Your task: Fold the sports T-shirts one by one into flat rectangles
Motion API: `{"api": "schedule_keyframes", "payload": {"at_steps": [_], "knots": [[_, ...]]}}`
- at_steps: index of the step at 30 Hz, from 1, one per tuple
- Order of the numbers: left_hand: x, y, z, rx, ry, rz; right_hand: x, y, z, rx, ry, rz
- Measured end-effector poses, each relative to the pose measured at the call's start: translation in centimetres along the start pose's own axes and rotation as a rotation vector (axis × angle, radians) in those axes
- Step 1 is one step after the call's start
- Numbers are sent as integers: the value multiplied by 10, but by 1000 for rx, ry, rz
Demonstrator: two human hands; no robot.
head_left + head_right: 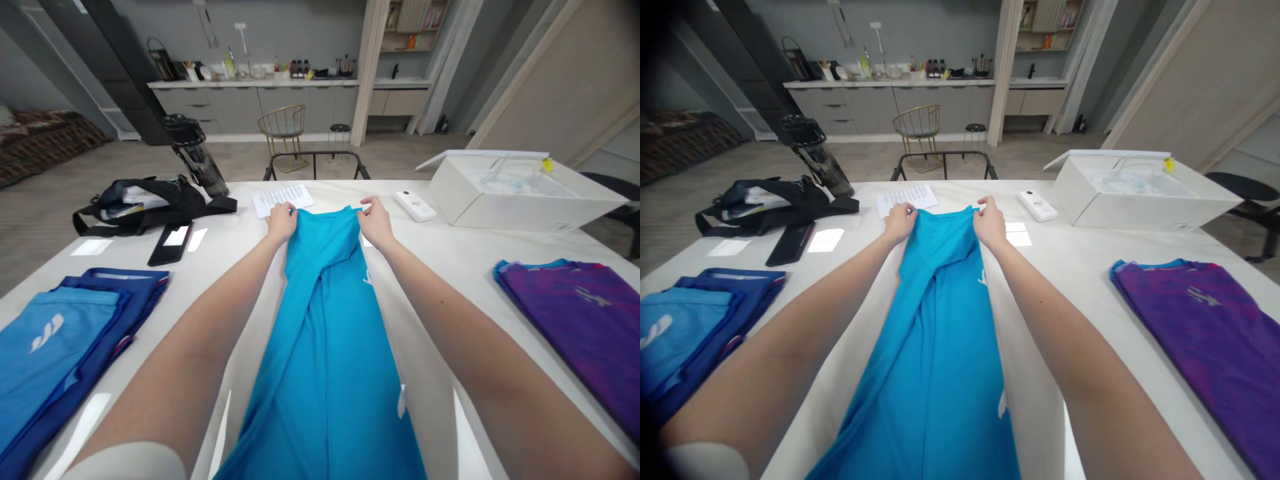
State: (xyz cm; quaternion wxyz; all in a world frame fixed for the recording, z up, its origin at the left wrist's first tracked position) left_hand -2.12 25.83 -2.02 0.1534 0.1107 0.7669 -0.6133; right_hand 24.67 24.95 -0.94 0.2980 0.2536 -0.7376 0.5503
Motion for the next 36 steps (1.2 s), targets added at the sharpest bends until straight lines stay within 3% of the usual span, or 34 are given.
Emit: {"api": "schedule_keyframes", "payload": {"at_steps": [2,5,9,11,15,18,21,24,31,34,36], "knots": [[-1,2,14,-9,-19,-30,-8,9,0,55,43,97],[-3,-3,46,-59,110,-69,-17,20,15,89,64,234],[-2,-27,105,-42,344,-38,-4,13,52,5,-111,345],[-1,-41,142,-14,404,-1,13,6,79,31,-252,361],[2,-64,225,57,386,46,46,-5,150,324,-560,271],[3,-80,286,157,334,26,62,-9,211,555,-689,186],[4,-95,339,177,284,-31,73,-10,260,634,-732,184],[6,-105,381,150,265,-116,82,-8,291,651,-769,268],[10,-120,434,136,155,-225,102,-6,321,590,-787,494],[4,-133,448,130,159,-139,108,-17,330,520,-761,503],[-3,-141,459,64,202,-69,107,-29,337,446,-727,485]]}}
Point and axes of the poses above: each hand's wrist, its own z-axis away from the middle knuckle, its own y-axis out of the palm, x = y × z, the point moved 1 cm from there along -z, towards the middle knuckle, and after that the axes turned 5 degrees about y, right-handed, at the moved point
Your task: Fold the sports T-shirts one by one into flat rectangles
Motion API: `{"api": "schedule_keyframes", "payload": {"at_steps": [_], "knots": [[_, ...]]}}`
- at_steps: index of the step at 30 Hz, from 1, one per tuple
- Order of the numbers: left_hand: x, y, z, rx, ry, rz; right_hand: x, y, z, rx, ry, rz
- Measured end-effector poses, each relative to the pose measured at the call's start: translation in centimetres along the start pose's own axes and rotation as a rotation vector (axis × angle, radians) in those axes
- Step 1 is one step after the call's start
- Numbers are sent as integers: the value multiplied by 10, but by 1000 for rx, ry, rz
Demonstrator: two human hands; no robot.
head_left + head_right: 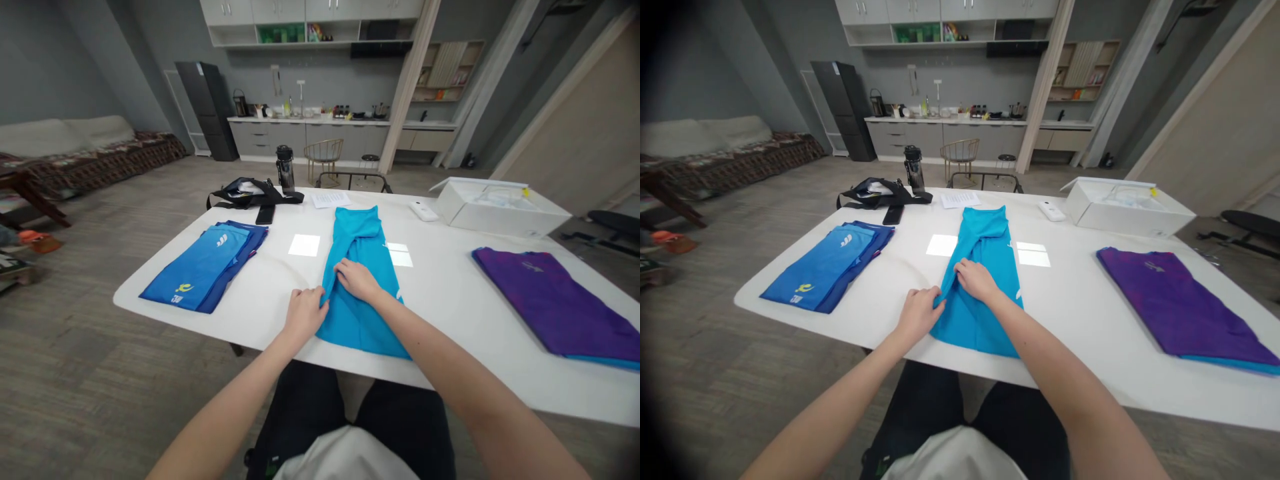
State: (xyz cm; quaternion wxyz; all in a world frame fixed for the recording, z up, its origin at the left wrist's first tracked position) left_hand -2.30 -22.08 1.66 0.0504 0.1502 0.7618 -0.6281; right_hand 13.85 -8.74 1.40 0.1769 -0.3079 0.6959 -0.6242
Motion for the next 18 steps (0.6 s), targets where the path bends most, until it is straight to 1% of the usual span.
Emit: {"api": "schedule_keyframes", "payload": {"at_steps": [2,4,6,8,10,13,15,18], "knots": [[-11,-2,10,-87,54,60,0,-5,16,-52,52,5],[-22,3,20,-139,98,132,1,-6,37,-71,53,21],[-32,13,29,-157,145,199,6,-5,60,-71,-7,43],[-43,25,39,-166,203,220,13,-1,83,-75,-66,61],[-51,35,49,-174,240,165,18,2,105,-97,-70,69],[-57,44,59,-177,185,-1,18,5,129,-160,-6,79],[-57,46,62,-167,167,-60,16,6,141,-194,23,103],[-57,41,61,-193,258,-39,17,4,153,-190,-41,130]]}}
Point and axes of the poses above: each hand's wrist, its own z-axis away from the middle knuckle, its own y-axis out of the palm, x = y × z, the point moved 1 cm from there along -z, towards the middle knuckle, and after that the axes turned 5 degrees about y, right-handed, at the moved point
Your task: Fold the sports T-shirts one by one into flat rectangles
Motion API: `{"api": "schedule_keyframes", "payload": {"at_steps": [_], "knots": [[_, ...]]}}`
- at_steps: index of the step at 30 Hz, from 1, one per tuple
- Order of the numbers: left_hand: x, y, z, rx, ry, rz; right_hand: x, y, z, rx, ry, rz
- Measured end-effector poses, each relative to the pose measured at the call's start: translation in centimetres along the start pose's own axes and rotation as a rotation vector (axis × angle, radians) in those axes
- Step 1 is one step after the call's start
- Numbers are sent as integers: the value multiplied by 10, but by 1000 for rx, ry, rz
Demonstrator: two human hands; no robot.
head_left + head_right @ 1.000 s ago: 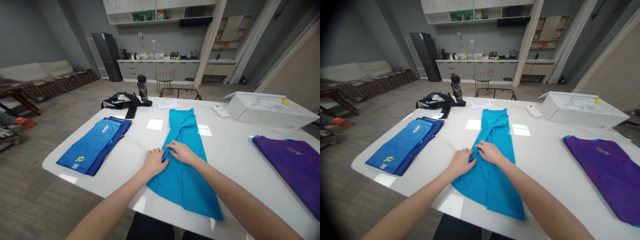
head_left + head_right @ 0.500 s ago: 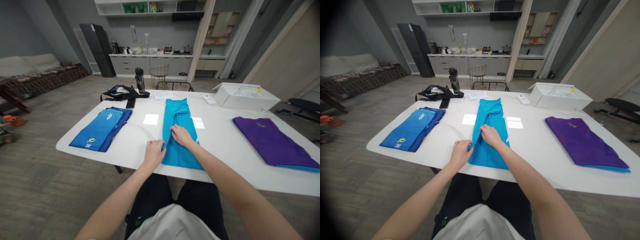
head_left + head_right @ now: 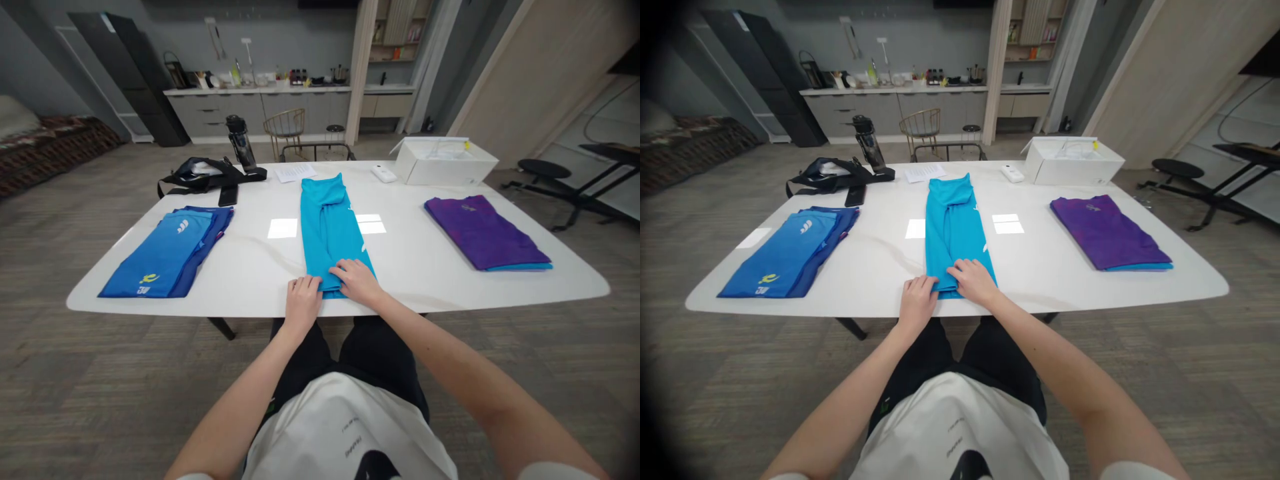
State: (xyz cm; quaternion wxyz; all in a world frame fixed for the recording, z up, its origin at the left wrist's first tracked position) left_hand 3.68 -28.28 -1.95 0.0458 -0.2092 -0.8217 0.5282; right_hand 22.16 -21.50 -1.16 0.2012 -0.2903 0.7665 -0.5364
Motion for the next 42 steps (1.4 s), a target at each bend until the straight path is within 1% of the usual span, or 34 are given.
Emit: {"api": "schedule_keyframes", "payload": {"at_steps": [3,5,7,9,12,14,16,19,21,23,26,29,31,33,34,36,37,39,42], "knots": [[-1,-10,-4,-95,115,13,3,-10,6,-30,-36,-29],[-3,-16,-6,-146,174,6,2,-19,10,-89,-3,-55],[-5,-18,-5,-153,201,-8,-2,-26,17,-129,26,-73],[-8,-16,-3,-99,223,-26,-7,-28,27,-105,28,-79],[-10,-10,3,42,274,-39,-15,-25,46,40,-20,-90],[-10,-9,7,105,306,-24,-18,-24,58,119,-20,-127],[-9,-12,9,120,323,20,-19,-26,65,151,17,-193],[-6,-16,9,123,268,69,-18,-32,69,161,88,-281],[-4,-18,8,172,231,65,-18,-35,68,175,146,-328],[-2,-19,7,243,236,70,-19,-34,65,219,207,-391],[3,-23,1,290,253,120,-27,-31,52,288,295,-494],[13,-23,-14,302,214,119,-42,-25,17,280,392,-520],[19,-19,-25,331,113,32,-53,-16,-18,256,481,-486],[22,-11,-33,376,-19,-60,-61,-1,-54,254,593,-442],[22,-8,-35,400,-80,-90,-64,7,-71,272,639,-425],[20,-1,-37,445,-158,-114,-66,22,-98,325,684,-393],[19,1,-36,460,-182,-120,-66,27,-106,350,687,-374],[17,2,-33,476,-222,-129,-66,33,-115,374,691,-333],[15,0,-25,498,-303,-137,-67,30,-111,333,704,-294]]}}
Point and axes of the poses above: each hand's wrist, its own z-axis away from the middle knuckle, its own y-axis out of the palm, x = y × z, the point moved 1 cm from there along -z, towards the middle knuckle, and after that the axes turned 5 degrees about y, right-handed, at the moved point
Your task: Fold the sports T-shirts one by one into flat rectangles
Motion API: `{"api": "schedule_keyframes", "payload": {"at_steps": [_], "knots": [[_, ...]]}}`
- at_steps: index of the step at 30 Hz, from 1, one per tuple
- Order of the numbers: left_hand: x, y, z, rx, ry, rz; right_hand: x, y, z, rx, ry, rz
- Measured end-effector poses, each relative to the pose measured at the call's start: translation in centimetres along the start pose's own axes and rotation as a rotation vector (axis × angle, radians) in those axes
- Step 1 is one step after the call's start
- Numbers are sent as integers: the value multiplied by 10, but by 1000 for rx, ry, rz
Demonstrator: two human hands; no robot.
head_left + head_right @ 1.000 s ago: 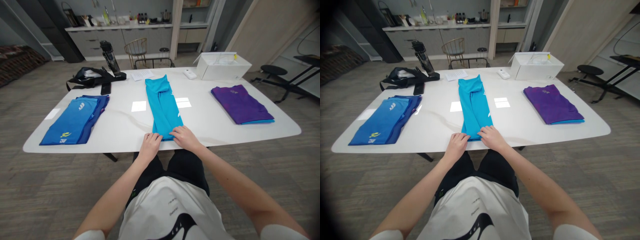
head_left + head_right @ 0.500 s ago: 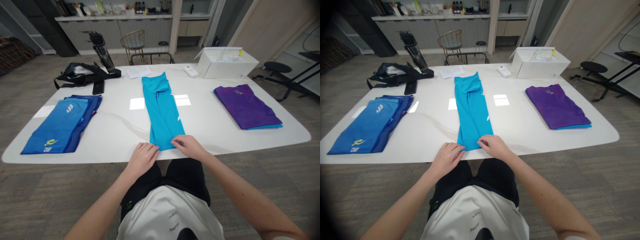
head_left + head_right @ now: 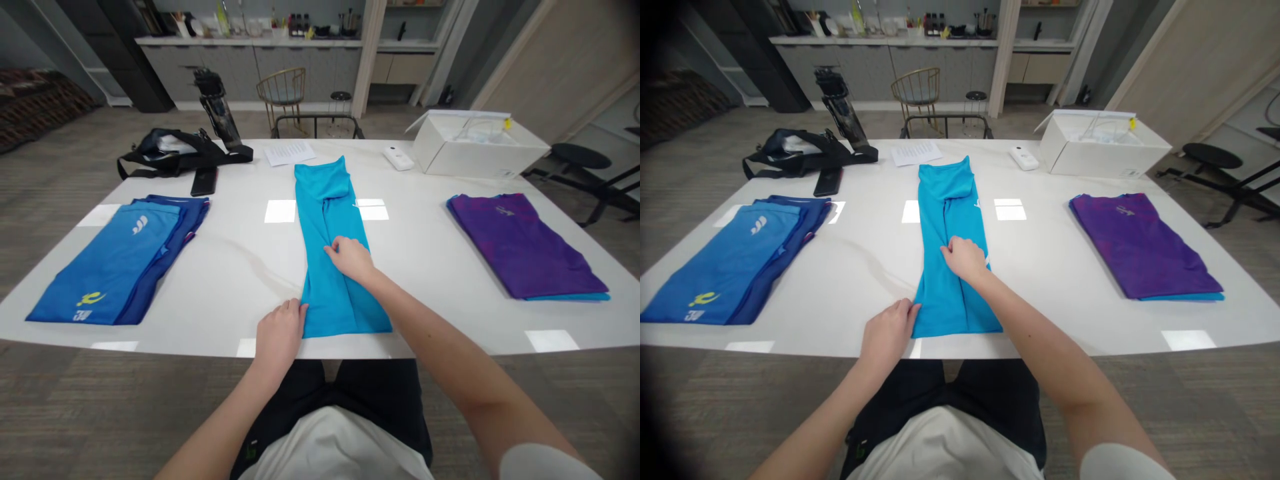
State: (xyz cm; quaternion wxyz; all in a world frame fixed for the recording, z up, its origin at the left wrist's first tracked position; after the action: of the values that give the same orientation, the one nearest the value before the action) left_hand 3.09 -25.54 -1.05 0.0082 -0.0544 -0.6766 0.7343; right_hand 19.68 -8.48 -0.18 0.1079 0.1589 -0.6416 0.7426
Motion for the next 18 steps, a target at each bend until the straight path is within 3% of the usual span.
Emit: {"api": "schedule_keyframes", "payload": {"at_steps": [4,7,10,12,14,18], "knots": [[-1,2,16,52,-101,-16,-11,-2,14,-74,-14,2],[-3,-2,25,77,-109,-6,-18,1,21,-39,-46,37],[5,-14,17,3,-61,77,-27,-2,14,-27,-63,24],[17,-25,-8,-86,-25,148,-34,-9,-6,-64,-33,-2],[32,-35,-50,-159,19,209,-41,-18,-40,-94,-2,-51],[54,-44,-175,-253,121,282,-49,-32,-134,-116,61,-183]]}}
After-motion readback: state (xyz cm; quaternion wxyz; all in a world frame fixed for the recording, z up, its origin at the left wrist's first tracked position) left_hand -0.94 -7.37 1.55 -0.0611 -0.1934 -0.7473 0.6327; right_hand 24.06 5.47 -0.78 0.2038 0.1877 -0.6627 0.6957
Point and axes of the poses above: each hand's wrist, its own z-axis away from the middle knuckle, its own y-axis out of the palm, x = y × z, the point moved 1 cm from there along -z, towards the middle knuckle, and after that the axes turned 5 degrees about y, right-handed, at the moved point
